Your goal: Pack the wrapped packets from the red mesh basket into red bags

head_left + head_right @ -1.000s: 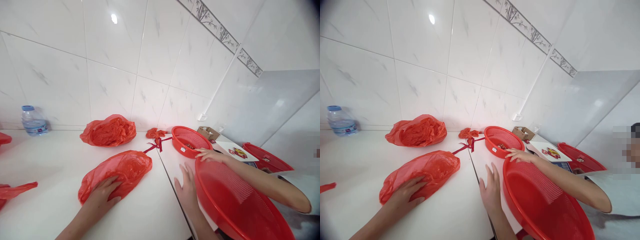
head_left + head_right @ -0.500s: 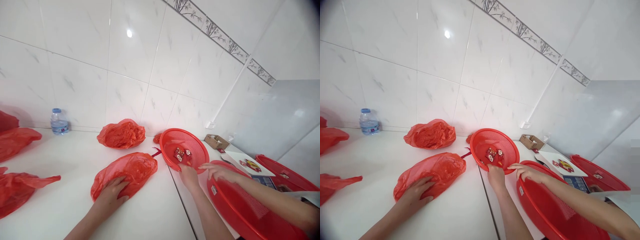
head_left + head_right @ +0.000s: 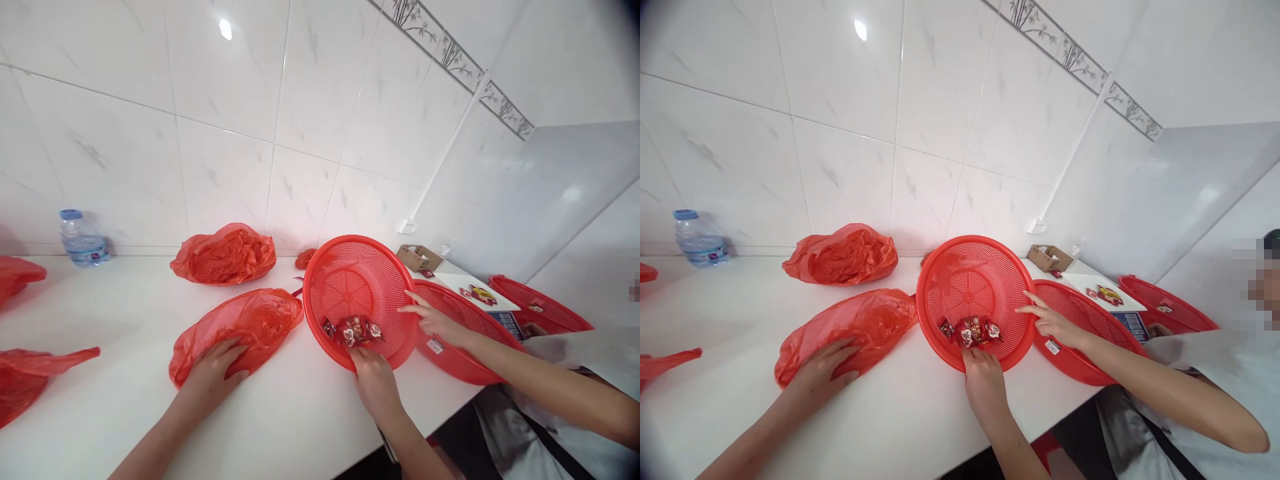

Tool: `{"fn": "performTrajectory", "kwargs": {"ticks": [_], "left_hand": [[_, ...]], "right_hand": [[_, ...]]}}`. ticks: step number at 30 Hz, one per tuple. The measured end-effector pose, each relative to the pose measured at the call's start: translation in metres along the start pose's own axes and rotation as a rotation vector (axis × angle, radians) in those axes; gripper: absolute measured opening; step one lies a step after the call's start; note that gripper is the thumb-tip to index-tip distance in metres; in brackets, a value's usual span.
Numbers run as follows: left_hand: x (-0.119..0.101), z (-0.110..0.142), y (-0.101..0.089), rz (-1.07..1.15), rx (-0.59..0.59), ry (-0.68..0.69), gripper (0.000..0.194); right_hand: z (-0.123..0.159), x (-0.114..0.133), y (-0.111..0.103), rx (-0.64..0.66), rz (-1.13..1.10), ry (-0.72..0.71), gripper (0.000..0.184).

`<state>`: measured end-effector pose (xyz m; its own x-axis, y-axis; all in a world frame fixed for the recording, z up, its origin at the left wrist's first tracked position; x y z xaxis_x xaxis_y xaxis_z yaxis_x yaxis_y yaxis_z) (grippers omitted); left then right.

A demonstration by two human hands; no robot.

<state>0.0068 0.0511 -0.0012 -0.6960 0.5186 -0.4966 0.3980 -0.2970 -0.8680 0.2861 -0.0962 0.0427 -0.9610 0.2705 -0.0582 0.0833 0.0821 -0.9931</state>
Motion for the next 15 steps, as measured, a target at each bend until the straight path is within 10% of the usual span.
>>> {"fn": "performTrajectory", "kwargs": {"ticks": [7,12,15], "left_hand": [[-0.019,0.004,-0.004,-0.064,-0.139,0.179,0.040],[-0.045,0.033,-0.043,-0.186,-0.567,0.398,0.029],[-0.037,0.054,-0.072,-0.173,-0.849,0.275,0.026]], "right_hand": [[0.033,-0.003,-0.013,0.104,0.001,0.010,0.041],[0.052,-0.004,-0.029,0.180,-0.028,0.062,0.030],[0.055,-0.007,-0.046,0.212,-0.207,-0.008,0.039]]}}
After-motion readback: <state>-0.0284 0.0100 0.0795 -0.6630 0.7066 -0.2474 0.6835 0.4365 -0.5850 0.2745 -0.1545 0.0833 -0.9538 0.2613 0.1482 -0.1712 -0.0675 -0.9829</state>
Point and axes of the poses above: each hand's wrist, its own z-axis away from the middle knuckle, its own y-axis out of the palm, x = y × z, the point moved 8 cm from there along -z, towards the middle knuckle, and after that the axes turned 7 degrees about x, right-handed, at the moved point
